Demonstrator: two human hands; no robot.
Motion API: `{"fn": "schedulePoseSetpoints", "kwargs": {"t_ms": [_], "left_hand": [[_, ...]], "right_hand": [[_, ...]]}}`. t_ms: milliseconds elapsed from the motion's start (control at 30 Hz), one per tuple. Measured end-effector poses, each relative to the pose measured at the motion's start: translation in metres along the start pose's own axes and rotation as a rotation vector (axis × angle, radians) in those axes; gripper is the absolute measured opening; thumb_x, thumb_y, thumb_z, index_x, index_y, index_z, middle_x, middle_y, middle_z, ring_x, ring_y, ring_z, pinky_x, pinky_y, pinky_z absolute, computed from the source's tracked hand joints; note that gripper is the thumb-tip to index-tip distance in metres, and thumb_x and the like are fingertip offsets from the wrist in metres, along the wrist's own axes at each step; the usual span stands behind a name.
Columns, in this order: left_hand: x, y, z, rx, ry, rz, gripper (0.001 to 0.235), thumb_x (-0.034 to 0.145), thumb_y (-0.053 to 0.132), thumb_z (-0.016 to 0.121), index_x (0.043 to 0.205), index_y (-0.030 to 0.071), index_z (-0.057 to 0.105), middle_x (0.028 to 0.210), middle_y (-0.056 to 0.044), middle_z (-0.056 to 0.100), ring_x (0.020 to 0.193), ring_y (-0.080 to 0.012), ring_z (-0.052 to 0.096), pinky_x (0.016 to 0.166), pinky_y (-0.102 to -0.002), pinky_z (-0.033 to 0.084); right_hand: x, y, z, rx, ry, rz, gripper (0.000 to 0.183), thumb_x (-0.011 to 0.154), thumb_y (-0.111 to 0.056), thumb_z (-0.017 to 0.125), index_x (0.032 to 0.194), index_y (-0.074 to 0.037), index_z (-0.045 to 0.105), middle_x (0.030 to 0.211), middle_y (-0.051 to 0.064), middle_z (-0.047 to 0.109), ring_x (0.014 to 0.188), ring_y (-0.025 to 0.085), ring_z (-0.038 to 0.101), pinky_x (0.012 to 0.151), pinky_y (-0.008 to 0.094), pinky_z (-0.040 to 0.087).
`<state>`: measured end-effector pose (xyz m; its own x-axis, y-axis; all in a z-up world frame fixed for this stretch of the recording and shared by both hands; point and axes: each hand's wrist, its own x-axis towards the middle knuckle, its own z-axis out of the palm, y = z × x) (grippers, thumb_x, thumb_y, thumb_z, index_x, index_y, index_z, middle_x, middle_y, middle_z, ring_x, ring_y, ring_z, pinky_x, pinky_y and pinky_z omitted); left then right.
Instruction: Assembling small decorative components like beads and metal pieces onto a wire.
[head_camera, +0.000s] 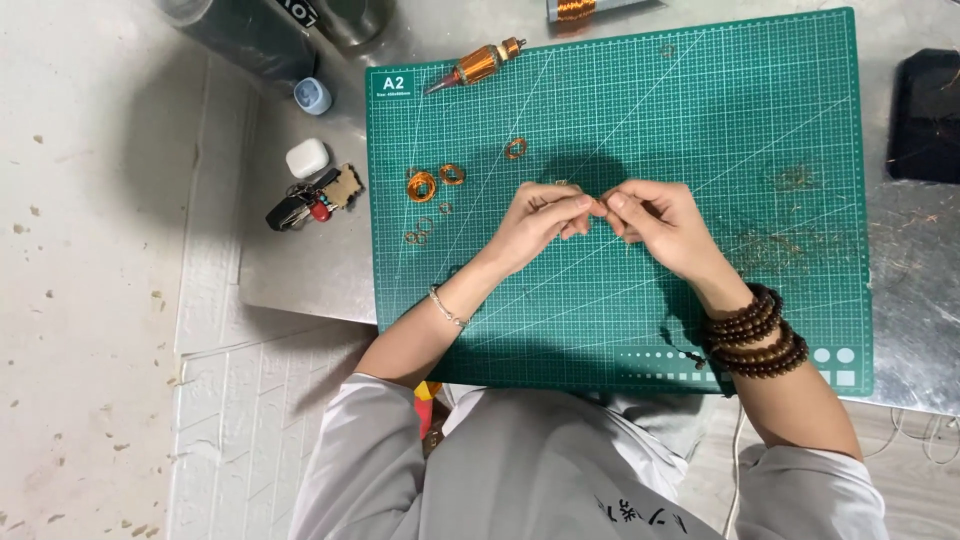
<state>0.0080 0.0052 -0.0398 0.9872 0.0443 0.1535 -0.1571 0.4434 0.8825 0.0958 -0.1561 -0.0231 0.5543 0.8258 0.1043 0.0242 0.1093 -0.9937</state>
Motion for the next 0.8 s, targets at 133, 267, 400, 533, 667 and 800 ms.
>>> {"fn": "schedulePoseSetpoints", "kwargs": {"t_ms": [133,267,400,533,667,800], "left_hand": [[-0.001,-0.002,0.000,-0.011,-0.010,0.005,0.022,0.093,0.007,0.052,0.094,-0.011,0.065,0.063,-0.011,0.057,0.054,-0.0092,0.047,0.058,-0.023,0.043],[-0.002,0.001,0.001,-0.027,0.000,0.010,0.023,0.093,0.007,0.052,0.094,-0.012,0.064,0.062,-0.011,0.056,0.054,-0.0092,0.046,0.058,-0.023,0.042],[-0.002,-0.001,0.002,-0.002,0.022,0.004,0.022,0.093,0.007,0.052,0.092,-0.010,0.065,0.062,-0.009,0.055,0.054,-0.0086,0.046,0.062,-0.024,0.045],[-0.001,0.000,0.005,-0.075,0.016,-0.006,0.023,0.092,0.006,0.053,0.081,-0.007,0.068,0.058,-0.008,0.052,0.052,-0.0069,0.044,0.063,-0.026,0.048],[-0.001,0.006,0.009,-0.064,0.021,-0.026,0.024,0.093,0.007,0.052,0.081,-0.006,0.067,0.058,-0.006,0.051,0.052,-0.0078,0.044,0.065,-0.028,0.049],[-0.002,0.002,0.005,-0.009,-0.044,-0.044,0.025,0.093,0.009,0.050,0.082,-0.005,0.067,0.059,-0.010,0.055,0.051,-0.0104,0.049,0.053,-0.021,0.042]], "right_hand": [[0.000,0.000,0.003,0.027,0.023,0.006,0.017,0.094,0.002,0.048,0.086,0.006,0.062,0.056,0.008,0.052,0.050,0.007,0.044,0.044,0.023,0.044],[-0.001,0.003,0.004,0.026,0.034,-0.027,0.021,0.097,0.002,0.043,0.089,0.007,0.062,0.056,0.008,0.048,0.051,0.007,0.040,0.045,0.023,0.041],[-0.002,0.002,0.005,-0.099,0.053,-0.126,0.013,0.093,0.007,0.050,0.094,0.008,0.063,0.057,0.009,0.053,0.052,0.010,0.048,0.047,0.023,0.042],[-0.003,-0.015,0.012,-0.085,0.062,-0.120,0.009,0.090,0.008,0.054,0.089,0.006,0.064,0.054,0.007,0.050,0.052,0.007,0.045,0.048,0.020,0.037],[-0.003,-0.022,0.011,-0.090,0.049,-0.106,0.008,0.087,0.009,0.057,0.087,0.006,0.064,0.052,0.007,0.050,0.051,0.005,0.041,0.046,0.020,0.035],[-0.002,-0.016,0.012,-0.128,0.080,-0.112,0.012,0.083,0.013,0.058,0.086,0.005,0.066,0.054,0.006,0.051,0.052,0.005,0.044,0.046,0.020,0.037]]}}
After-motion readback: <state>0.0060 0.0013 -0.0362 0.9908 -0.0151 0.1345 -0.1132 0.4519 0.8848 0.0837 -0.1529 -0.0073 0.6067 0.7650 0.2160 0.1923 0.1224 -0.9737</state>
